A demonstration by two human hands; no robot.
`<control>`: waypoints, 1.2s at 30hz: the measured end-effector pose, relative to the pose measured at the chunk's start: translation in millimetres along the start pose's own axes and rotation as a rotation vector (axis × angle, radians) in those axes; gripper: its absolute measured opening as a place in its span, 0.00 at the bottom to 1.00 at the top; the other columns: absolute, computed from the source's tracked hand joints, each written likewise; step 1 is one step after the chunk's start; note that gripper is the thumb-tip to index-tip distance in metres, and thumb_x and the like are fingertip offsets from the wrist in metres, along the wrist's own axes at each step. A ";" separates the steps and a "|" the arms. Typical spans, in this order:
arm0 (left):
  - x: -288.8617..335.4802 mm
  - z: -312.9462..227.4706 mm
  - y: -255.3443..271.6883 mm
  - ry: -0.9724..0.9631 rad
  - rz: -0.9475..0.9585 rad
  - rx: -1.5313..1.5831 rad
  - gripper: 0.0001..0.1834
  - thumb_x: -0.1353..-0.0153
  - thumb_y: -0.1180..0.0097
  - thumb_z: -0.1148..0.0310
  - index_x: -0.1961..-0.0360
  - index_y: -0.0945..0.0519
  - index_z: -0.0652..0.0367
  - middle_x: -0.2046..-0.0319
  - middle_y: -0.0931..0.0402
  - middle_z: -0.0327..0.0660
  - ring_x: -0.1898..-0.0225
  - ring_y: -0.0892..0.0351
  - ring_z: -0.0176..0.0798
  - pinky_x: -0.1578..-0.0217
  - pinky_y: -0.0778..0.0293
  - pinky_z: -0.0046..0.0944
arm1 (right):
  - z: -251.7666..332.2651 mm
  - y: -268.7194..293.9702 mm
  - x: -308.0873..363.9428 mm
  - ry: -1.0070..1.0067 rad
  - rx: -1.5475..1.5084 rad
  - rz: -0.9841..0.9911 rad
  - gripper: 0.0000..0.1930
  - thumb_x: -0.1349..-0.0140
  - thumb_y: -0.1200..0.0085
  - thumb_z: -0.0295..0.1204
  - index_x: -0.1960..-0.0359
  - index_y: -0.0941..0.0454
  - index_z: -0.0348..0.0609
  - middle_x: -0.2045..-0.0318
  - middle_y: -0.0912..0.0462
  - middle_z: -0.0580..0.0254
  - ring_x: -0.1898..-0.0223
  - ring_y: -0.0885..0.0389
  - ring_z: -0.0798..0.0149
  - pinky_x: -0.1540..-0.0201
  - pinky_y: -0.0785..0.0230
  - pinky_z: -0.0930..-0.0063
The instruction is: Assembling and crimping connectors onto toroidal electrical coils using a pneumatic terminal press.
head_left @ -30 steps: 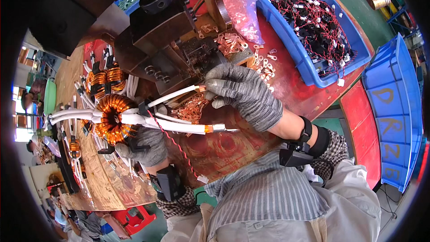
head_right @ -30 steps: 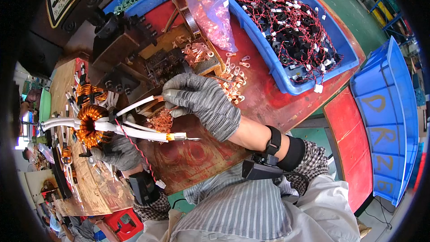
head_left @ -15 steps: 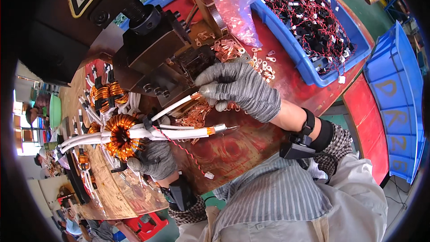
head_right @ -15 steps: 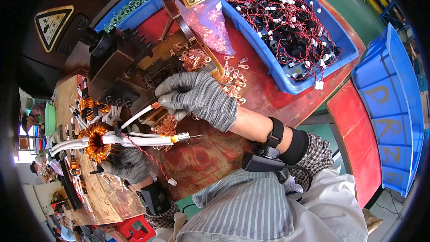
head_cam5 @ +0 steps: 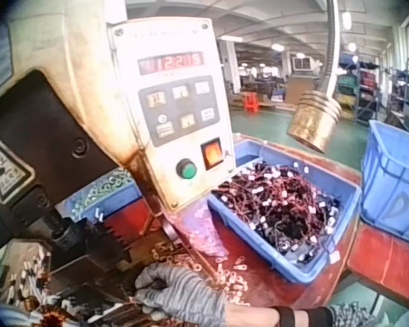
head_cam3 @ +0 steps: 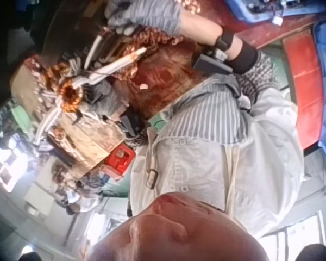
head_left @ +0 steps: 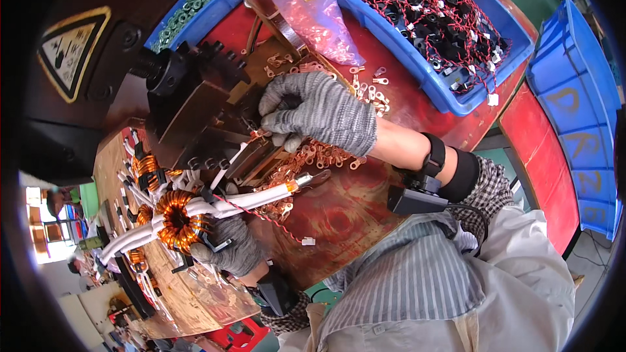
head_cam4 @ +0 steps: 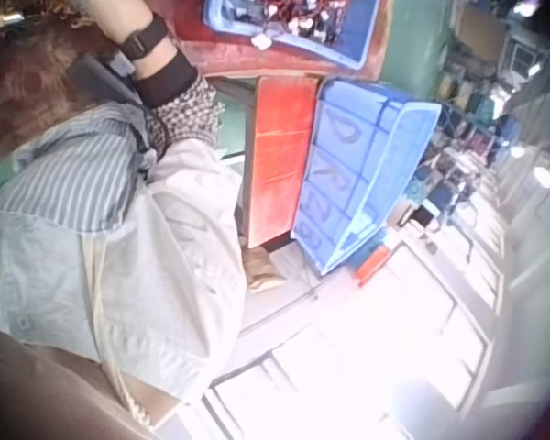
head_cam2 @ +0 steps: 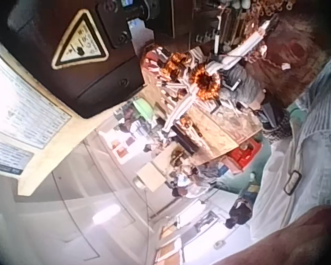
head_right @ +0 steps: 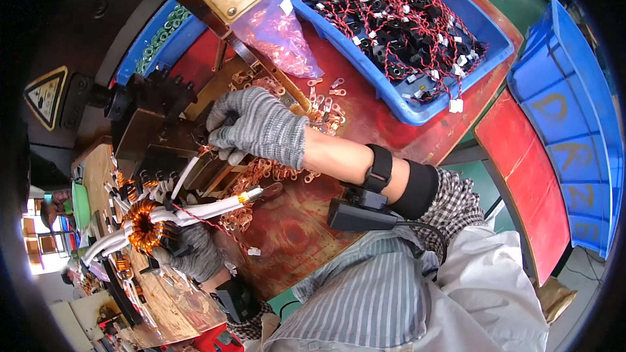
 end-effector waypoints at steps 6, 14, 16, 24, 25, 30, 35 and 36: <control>-0.2 3.4 -5.7 0.082 0.077 0.109 0.36 0.55 0.38 0.67 0.44 0.41 0.58 0.51 0.34 0.39 0.48 0.36 0.39 0.47 0.40 0.44 | 2.1 0.0 -6.7 0.006 -0.045 -0.016 0.09 0.49 0.45 0.22 0.67 0.27 0.31 0.75 0.22 0.57 0.77 0.22 0.70 0.77 0.26 0.82; -0.3 7.3 -6.2 0.073 0.031 0.048 0.37 0.55 0.38 0.66 0.44 0.41 0.59 0.51 0.34 0.39 0.48 0.37 0.38 0.47 0.40 0.45 | 5.2 1.7 -8.6 0.029 0.099 -0.037 0.08 0.49 0.45 0.23 0.68 0.26 0.35 0.76 0.22 0.60 0.77 0.22 0.72 0.78 0.27 0.82; -0.8 5.7 -2.5 0.056 0.046 0.025 0.38 0.55 0.38 0.66 0.44 0.42 0.59 0.51 0.35 0.39 0.48 0.37 0.39 0.47 0.41 0.45 | 6.9 2.8 -6.9 0.047 0.247 -0.068 0.08 0.49 0.45 0.25 0.68 0.26 0.36 0.76 0.22 0.61 0.77 0.23 0.72 0.79 0.27 0.81; -0.2 7.0 -4.3 0.027 0.024 -0.039 0.39 0.56 0.37 0.64 0.43 0.43 0.59 0.51 0.36 0.39 0.48 0.38 0.39 0.45 0.43 0.44 | 1.0 1.8 -8.1 0.137 0.241 -0.095 0.07 0.50 0.46 0.24 0.68 0.26 0.37 0.76 0.22 0.63 0.77 0.23 0.73 0.78 0.29 0.81; -0.2 6.8 -3.5 0.032 0.039 -0.020 0.39 0.55 0.38 0.64 0.43 0.43 0.59 0.50 0.36 0.39 0.48 0.38 0.39 0.45 0.43 0.44 | 0.1 1.5 -8.2 0.143 0.240 -0.108 0.07 0.50 0.46 0.24 0.68 0.26 0.37 0.76 0.22 0.63 0.77 0.23 0.73 0.79 0.29 0.81; 0.0 9.3 -6.7 0.135 0.082 0.194 0.38 0.54 0.39 0.64 0.43 0.42 0.59 0.49 0.37 0.39 0.47 0.39 0.40 0.45 0.44 0.43 | -5.8 -0.6 -7.2 0.242 0.262 -0.173 0.06 0.50 0.46 0.24 0.69 0.26 0.38 0.77 0.22 0.64 0.80 0.25 0.74 0.80 0.31 0.82; 0.3 6.2 -2.5 0.038 0.011 0.012 0.38 0.53 0.40 0.63 0.42 0.43 0.58 0.48 0.38 0.41 0.46 0.40 0.41 0.43 0.47 0.45 | -4.6 -2.6 -6.0 0.233 0.240 -0.193 0.06 0.50 0.46 0.24 0.70 0.26 0.38 0.78 0.23 0.65 0.81 0.27 0.75 0.80 0.32 0.82; 1.2 5.1 -2.9 0.036 0.011 0.011 0.38 0.53 0.40 0.63 0.42 0.43 0.58 0.48 0.38 0.40 0.46 0.40 0.41 0.43 0.47 0.45 | -3.9 -3.7 -5.4 0.248 0.261 -0.191 0.06 0.50 0.46 0.25 0.70 0.26 0.38 0.78 0.23 0.65 0.81 0.27 0.75 0.80 0.32 0.82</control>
Point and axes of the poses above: each hand's wrist, its own x-axis away from the middle knuckle, its own y-axis out of the back of the hand, z = x × y, the point moved 2 cm from there along -x, towards the middle knuckle
